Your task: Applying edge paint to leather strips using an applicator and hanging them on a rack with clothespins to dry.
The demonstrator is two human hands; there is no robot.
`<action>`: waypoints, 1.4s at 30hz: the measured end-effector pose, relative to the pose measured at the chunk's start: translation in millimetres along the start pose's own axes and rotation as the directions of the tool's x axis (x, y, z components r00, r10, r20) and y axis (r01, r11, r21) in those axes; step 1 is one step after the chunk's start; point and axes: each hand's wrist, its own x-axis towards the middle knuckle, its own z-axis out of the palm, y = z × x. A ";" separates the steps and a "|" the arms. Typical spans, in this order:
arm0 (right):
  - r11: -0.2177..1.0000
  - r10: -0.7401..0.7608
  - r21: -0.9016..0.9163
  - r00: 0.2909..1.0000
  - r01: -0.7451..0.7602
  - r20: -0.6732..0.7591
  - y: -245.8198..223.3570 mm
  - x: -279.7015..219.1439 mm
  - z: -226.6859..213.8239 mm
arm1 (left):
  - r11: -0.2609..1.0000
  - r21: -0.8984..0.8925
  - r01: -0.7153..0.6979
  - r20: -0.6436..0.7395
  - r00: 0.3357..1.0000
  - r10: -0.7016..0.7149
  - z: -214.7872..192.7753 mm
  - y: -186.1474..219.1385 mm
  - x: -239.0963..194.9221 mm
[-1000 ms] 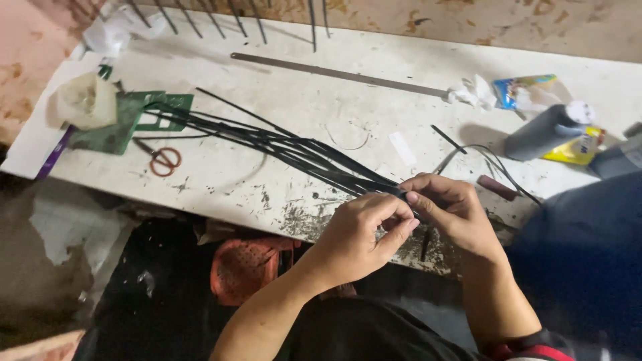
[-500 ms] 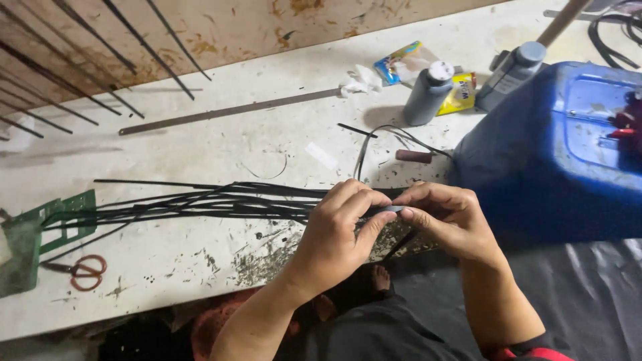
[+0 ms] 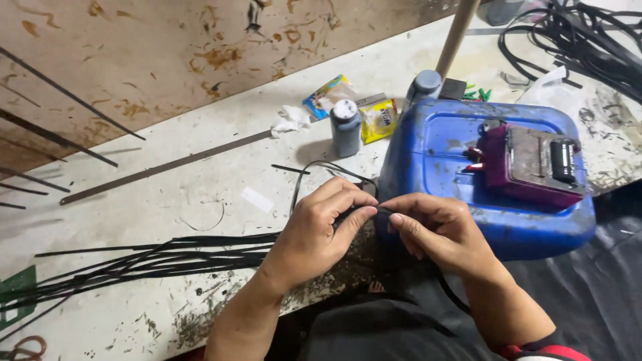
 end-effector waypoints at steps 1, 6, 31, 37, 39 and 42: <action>1.000 -0.004 0.000 1.000 0.004 0.008 -0.3 -0.2 -7.5 | 1.000 -0.002 0.011 -0.005 1.000 -0.011 5.2 -1.4 4.8; 0.997 -0.020 -0.068 0.999 0.022 0.026 -10.3 -1.4 -39.2 | 1.000 0.028 0.009 -0.016 1.000 -0.008 20.7 -3.0 23.6; 0.938 -0.005 -0.345 0.997 -0.020 -0.072 -30.3 -18.7 -76.8 | 0.993 -0.021 -0.115 0.211 0.970 0.117 15.5 0.7 57.9; 0.830 -0.146 -0.555 0.982 0.053 -0.124 -29.7 -21.6 -63.0 | 0.981 0.033 -0.191 0.206 0.962 0.181 15.7 -5.1 56.7; 0.800 -0.172 -0.597 0.976 0.058 -0.136 -26.3 -24.7 -59.3 | 0.979 0.038 -0.199 0.212 0.959 0.186 15.2 -6.6 55.9; 0.737 -0.218 -0.672 0.964 0.062 -0.150 -22.3 -27.4 -55.1 | 0.976 0.047 -0.211 0.221 0.955 0.196 13.2 -8.1 56.3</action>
